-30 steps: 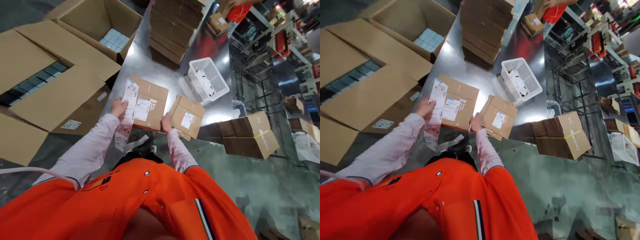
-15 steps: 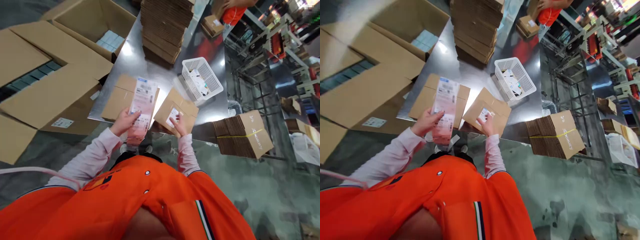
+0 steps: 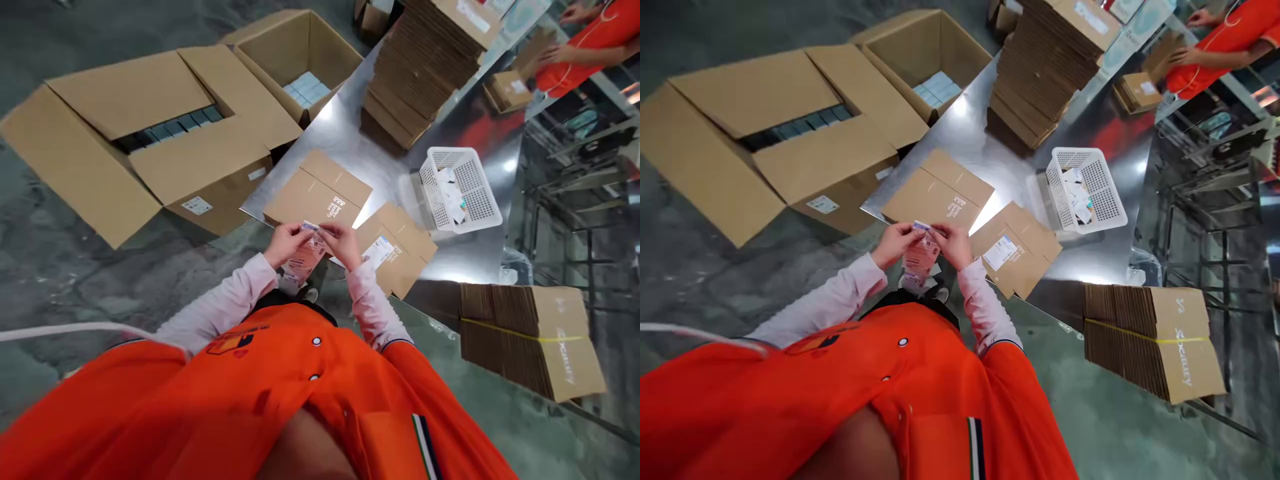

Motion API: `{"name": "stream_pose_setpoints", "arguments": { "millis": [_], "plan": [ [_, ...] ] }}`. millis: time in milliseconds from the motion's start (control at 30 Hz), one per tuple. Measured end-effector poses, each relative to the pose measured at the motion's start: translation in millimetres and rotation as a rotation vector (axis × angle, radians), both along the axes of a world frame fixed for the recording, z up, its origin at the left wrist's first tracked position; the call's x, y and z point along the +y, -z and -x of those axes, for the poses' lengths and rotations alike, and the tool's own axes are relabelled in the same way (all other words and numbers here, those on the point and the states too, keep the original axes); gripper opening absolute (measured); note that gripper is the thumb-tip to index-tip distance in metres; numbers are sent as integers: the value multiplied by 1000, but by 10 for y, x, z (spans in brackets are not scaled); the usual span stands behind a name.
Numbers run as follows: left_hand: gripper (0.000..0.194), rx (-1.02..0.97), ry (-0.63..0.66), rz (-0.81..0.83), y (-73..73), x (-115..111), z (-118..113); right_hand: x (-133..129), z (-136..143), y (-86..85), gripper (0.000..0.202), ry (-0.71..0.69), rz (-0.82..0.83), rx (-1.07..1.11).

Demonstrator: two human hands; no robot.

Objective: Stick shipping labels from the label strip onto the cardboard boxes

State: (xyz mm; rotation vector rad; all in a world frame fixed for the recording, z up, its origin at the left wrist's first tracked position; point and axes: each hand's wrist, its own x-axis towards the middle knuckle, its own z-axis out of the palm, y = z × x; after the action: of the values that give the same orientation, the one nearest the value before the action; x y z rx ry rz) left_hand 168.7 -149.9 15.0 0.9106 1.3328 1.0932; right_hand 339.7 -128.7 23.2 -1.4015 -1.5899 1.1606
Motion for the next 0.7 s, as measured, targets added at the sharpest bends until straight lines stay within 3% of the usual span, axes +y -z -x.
{"name": "stream_pose_setpoints", "arguments": {
  "millis": [133,200,300,400,533,600,700],
  "plan": [
    [49,108,-133,-34,149,45,-45,49,106,41,21,47,16,-138],
    [50,77,-129,-17,222,108,-4,108,173,114,19,65,15,-141],
    [44,-72,96,148,372,220,167,383,251,233,13,129,-66,-169],
    [53,-205,341,336,570,230,405,815,285,351,14,285,-79,-345],
    [67,-239,371,402,747,-119,659,1281,320,504,42,367,24,-669],
    [62,-185,340,427,751,-380,759,1376,377,574,66,279,-14,-812],
    [52,-137,320,440,672,-601,943,1272,520,668,79,-37,-114,-911]
  ]
}}
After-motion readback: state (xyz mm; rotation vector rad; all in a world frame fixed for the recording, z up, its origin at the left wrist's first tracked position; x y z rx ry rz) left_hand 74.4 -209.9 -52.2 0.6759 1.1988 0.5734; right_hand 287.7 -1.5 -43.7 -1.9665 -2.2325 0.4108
